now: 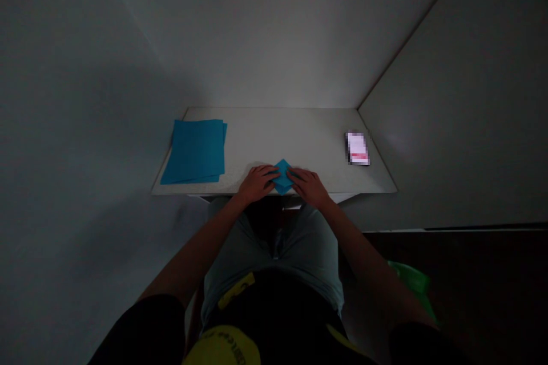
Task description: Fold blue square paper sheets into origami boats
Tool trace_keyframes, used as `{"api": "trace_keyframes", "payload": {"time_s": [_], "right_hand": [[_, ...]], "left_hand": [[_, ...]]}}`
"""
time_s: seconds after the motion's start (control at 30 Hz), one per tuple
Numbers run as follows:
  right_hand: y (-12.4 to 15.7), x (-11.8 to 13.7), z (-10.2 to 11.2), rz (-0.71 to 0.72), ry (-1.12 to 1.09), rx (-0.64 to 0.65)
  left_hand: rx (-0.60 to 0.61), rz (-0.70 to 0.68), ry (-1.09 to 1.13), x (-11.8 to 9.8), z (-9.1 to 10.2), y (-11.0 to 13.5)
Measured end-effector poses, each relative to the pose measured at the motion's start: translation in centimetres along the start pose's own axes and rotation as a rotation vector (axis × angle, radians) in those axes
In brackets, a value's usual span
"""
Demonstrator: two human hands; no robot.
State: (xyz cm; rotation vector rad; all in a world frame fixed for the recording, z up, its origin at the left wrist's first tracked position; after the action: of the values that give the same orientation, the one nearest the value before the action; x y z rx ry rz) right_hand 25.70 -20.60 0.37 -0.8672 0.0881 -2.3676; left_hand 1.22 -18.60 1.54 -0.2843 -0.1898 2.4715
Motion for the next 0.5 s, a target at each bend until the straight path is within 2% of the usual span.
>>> {"api": "trace_keyframes", "payload": {"time_s": [0.17,0.27,0.37,0.43,0.5], "right_hand": [[-0.1,-0.8,0.2,-0.094,-0.078,-0.12],[-1.3,-1.8,0.3,-0.203,-0.15,-0.169],[-2.7,-2.3,0.2,-0.241,-0.202,-0.187],[-3.2,-2.1,0.2,-0.224,-0.155,-0.231],[-3.2,-1.5,0.0,-0.175,-0.083,-0.236]], "left_hand": [[-0.067,0.119,0.091,0.8,0.2,-0.2],[-0.061,0.228,0.117,1.1,0.2,-0.7],[-0.074,0.305,0.136,1.1,0.1,-1.0],[-0.097,0.271,0.085,0.7,0.1,-1.1],[-0.082,0.17,0.008,0.0,0.0,-1.2]]}}
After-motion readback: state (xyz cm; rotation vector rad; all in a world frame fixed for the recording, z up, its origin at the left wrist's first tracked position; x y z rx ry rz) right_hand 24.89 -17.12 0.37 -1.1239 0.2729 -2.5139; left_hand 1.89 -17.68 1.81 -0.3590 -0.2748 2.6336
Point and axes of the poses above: each hand's wrist, its own y-axis away from the middle knuckle, its own z-axis out of the back of the hand, x = y × z, the point moved 3 cm from there along -y, towards the middle knuckle, and after that the axes turned 15 degrees about -y, right-handed, at the moved point
